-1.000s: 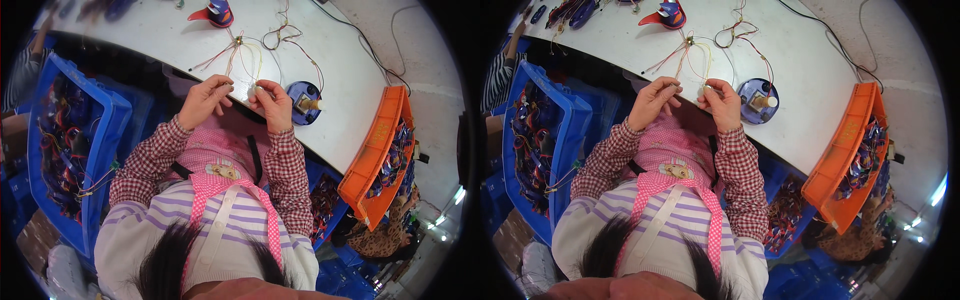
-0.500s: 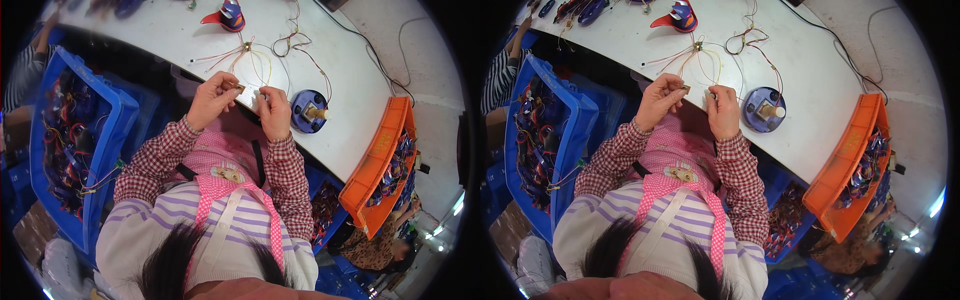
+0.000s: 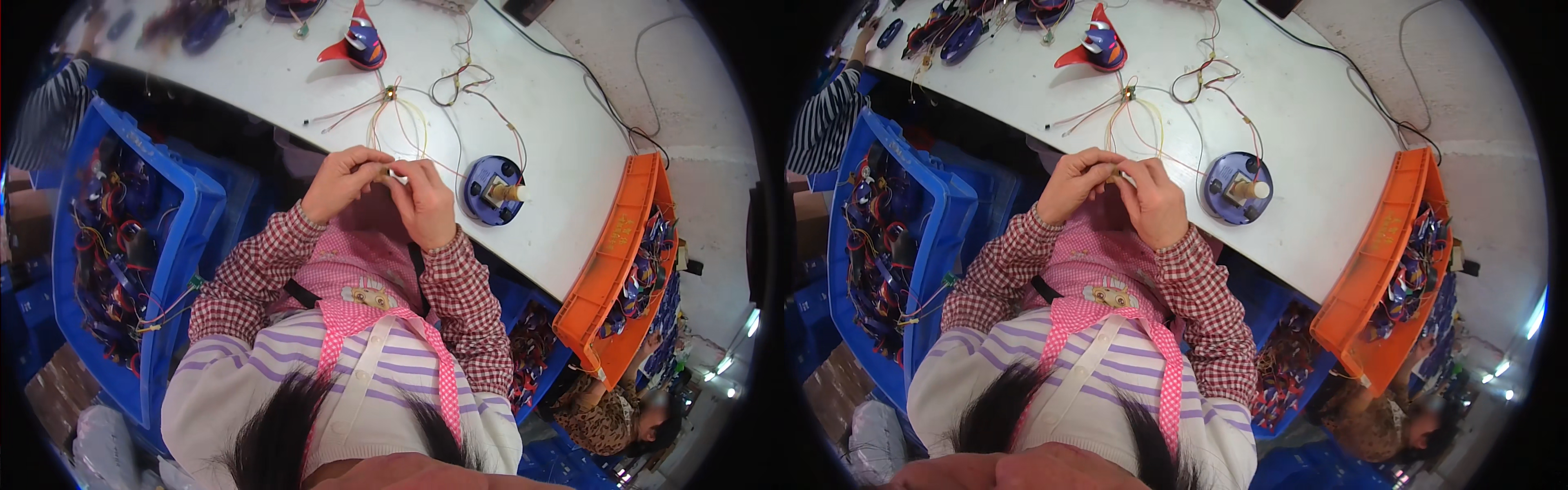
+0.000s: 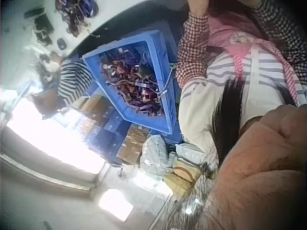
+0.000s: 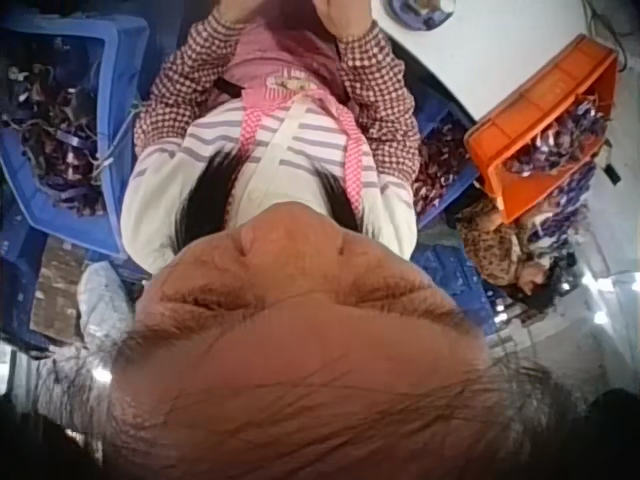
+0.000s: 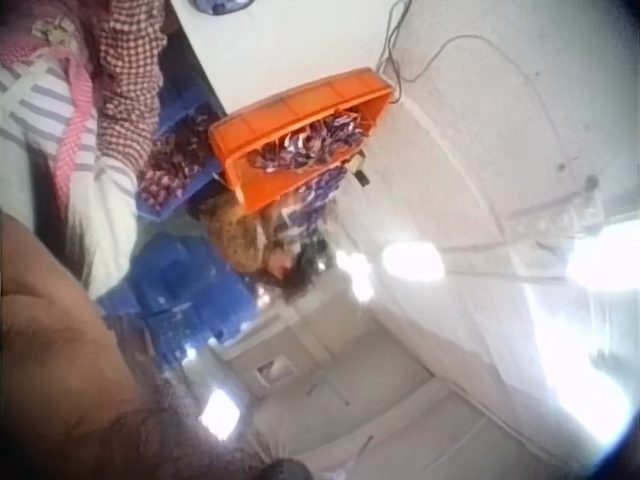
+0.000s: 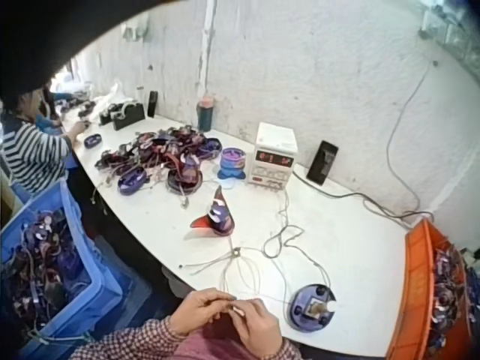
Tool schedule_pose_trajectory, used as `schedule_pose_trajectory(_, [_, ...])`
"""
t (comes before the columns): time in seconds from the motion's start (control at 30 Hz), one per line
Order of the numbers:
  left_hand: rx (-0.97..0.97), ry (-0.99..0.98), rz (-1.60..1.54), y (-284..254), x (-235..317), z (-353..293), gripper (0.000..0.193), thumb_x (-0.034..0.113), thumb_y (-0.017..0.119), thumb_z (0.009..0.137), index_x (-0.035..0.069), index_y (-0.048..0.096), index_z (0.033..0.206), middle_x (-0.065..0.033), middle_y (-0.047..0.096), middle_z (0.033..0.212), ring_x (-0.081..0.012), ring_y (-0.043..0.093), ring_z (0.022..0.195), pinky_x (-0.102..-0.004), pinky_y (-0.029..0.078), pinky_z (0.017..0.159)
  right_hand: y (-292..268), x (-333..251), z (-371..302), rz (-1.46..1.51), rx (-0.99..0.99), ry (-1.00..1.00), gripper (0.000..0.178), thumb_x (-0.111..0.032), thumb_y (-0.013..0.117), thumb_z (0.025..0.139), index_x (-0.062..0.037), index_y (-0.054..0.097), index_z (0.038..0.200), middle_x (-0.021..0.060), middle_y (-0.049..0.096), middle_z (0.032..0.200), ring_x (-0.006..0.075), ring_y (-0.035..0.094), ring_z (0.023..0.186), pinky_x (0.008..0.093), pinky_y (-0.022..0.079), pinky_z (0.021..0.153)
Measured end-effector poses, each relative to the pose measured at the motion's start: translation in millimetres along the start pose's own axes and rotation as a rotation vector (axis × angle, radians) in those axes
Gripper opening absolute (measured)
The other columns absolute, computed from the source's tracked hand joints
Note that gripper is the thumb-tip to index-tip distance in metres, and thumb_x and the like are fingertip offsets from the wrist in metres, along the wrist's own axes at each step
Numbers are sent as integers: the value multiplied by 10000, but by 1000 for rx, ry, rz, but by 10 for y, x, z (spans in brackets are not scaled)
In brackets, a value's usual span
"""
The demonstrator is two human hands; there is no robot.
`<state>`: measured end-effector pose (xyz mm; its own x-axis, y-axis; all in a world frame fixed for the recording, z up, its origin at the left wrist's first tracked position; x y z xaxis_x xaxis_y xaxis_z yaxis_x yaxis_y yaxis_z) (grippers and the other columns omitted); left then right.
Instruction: Assembling and testing electronic toy components by connecting wires to a testing base.
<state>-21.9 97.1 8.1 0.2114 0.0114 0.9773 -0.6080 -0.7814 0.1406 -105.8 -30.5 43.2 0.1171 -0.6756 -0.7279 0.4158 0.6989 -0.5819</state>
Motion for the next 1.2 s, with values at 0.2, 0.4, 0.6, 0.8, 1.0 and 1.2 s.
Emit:
schedule_pose_trajectory(0.2, [-20,-21,45,21,-1,-21,201,57,504,871,11,659,990,-8,586,706,-40,465,568,-132,375,501,84,77,-20,37,-42,-62,176,22,642,772,-31,610,936,62,563,845,164,528,613,246,429,542])
schedule_pose_trajectory(0.4, [-23,-41,20,32,-63,25,200,63,496,871,12,661,972,-10,584,693,-43,472,567,-131,378,500,68,125,-31,37,-34,-49,182,4,642,767,-40,607,940,69,567,836,201,560,611,277,453,538])
schedule_pose_trajectory(0.6, [-23,-37,21,42,-43,44,207,63,490,864,11,663,963,-13,585,686,-45,474,561,-132,382,498,79,109,-34,21,-4,-85,178,15,641,762,-38,607,928,66,566,827,203,553,604,277,450,537])
schedule_pose_trajectory(0.8, [-29,-62,-8,35,-83,64,209,59,489,851,6,664,952,-14,587,681,-45,470,551,-134,375,487,105,119,-49,20,14,-111,169,56,630,760,-23,602,906,68,573,821,171,530,615,249,432,546])
schedule_pose_trajectory(1.0, [-31,-72,-30,39,-114,60,212,54,481,846,5,663,943,-11,584,672,-43,462,539,-133,363,475,112,108,-74,30,23,-107,166,63,623,758,-20,604,900,73,575,817,178,535,620,252,437,553])
schedule_pose_trajectory(1.2, [-17,-102,-58,66,-125,54,201,57,504,823,9,664,935,-17,561,650,-65,465,531,-166,374,477,131,151,-95,33,67,-158,174,44,639,758,-12,600,919,80,579,845,178,535,622,256,442,558])
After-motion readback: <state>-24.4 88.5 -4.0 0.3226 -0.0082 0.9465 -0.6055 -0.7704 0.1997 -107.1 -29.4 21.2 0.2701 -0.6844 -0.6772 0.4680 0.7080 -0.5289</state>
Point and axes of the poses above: each hand's wrist, its own z-axis towards the middle knuckle, its own y-axis out of the palm, x = y × z, the point moved 3 cm from there along z, towards the middle knuckle
